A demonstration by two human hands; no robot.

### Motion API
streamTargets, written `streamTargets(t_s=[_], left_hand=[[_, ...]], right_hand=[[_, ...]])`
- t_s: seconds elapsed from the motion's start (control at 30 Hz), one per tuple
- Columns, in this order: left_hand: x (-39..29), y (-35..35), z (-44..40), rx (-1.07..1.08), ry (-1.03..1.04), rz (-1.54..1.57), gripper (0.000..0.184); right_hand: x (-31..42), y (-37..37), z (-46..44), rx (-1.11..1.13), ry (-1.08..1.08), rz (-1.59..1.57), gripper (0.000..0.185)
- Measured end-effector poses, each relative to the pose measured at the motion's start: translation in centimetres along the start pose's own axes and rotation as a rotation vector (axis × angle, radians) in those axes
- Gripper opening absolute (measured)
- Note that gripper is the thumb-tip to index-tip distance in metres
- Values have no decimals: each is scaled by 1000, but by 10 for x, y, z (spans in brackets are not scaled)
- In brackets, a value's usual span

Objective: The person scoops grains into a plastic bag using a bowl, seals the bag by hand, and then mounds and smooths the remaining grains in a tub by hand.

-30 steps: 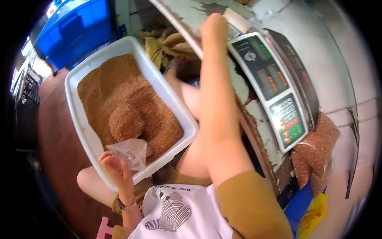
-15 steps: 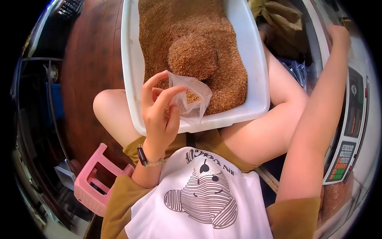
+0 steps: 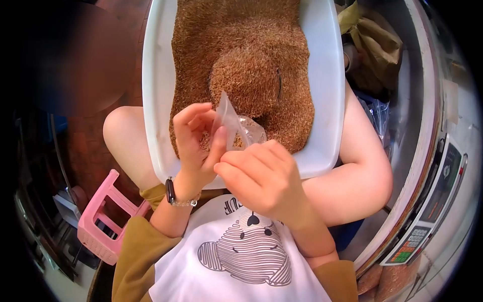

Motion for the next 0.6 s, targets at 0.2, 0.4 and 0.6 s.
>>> streamTargets(t_s=[0.2,0.4,0.6], left_hand=[[2,-5,-2,-42,-161,101,36],[6,-8,-1,14,-233,114,32],[8,-9,-5,88,-268,55,40]], right_hand=[[-27,7,-12,65,32,18,27],[-48,4,-14,95,137,-8,23],[-65,4,-19,218,240,-182,22]])
Point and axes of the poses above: each hand's wrist, its own z-axis away from the middle knuckle, its own y-axis out of the palm, x = y × z, the point moved 4 cm from there along -z, towards the middle knuckle, and after that the axes turned 3 degrees about -z, right-handed, at the moved point
